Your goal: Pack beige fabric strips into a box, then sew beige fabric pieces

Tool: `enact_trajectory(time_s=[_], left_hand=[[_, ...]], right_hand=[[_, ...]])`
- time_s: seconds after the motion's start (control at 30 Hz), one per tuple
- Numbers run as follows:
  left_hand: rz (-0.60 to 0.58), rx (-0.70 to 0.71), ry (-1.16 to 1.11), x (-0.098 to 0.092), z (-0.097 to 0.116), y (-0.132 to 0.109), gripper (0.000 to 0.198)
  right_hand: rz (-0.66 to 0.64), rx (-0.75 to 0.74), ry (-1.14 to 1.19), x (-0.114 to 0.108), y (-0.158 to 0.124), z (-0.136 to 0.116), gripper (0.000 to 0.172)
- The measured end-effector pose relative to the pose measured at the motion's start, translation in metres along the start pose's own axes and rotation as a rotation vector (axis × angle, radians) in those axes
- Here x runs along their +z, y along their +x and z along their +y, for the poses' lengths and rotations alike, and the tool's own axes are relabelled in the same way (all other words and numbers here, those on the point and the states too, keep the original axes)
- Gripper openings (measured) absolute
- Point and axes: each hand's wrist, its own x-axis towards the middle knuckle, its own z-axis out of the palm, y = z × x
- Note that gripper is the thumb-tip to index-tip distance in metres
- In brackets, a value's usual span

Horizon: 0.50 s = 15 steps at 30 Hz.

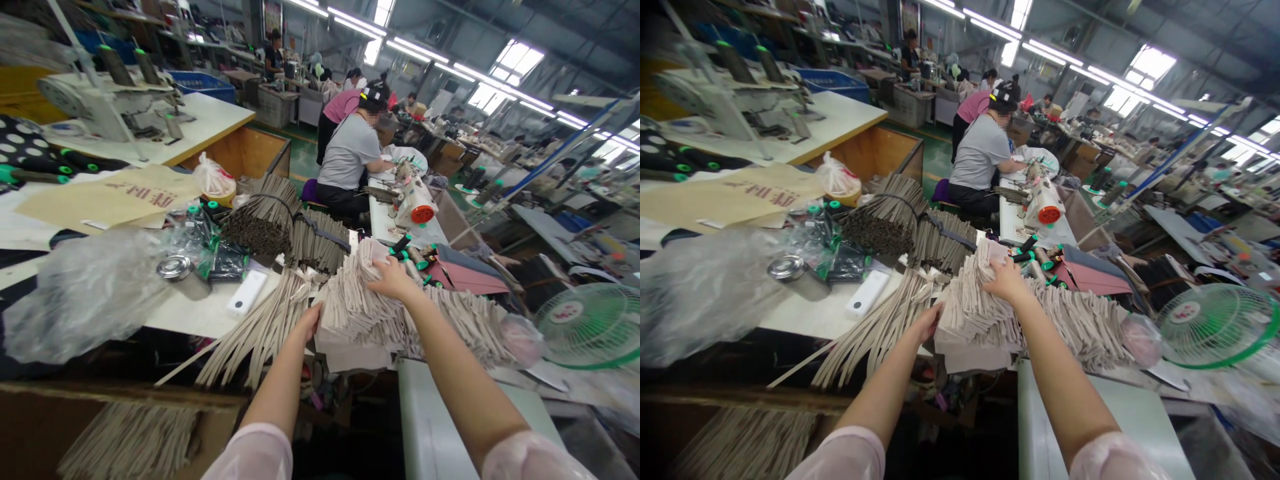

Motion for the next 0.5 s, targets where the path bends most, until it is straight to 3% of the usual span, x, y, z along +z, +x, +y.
enact_trajectory(time_s=[0.17,0.5], left_hand=[[-0.094,-0.073,-0.149,0.004,0.005,0.007,0.044],[-0.284,-0.107,-0.325,0.015,0.012,0.012,0.068]], right_hand=[[-0.095,0.003,0.067,0.005,0.003,-0.002,0.092],[-0.123,0.002,0.014,-0.005,0.008,-0.015,0.085]])
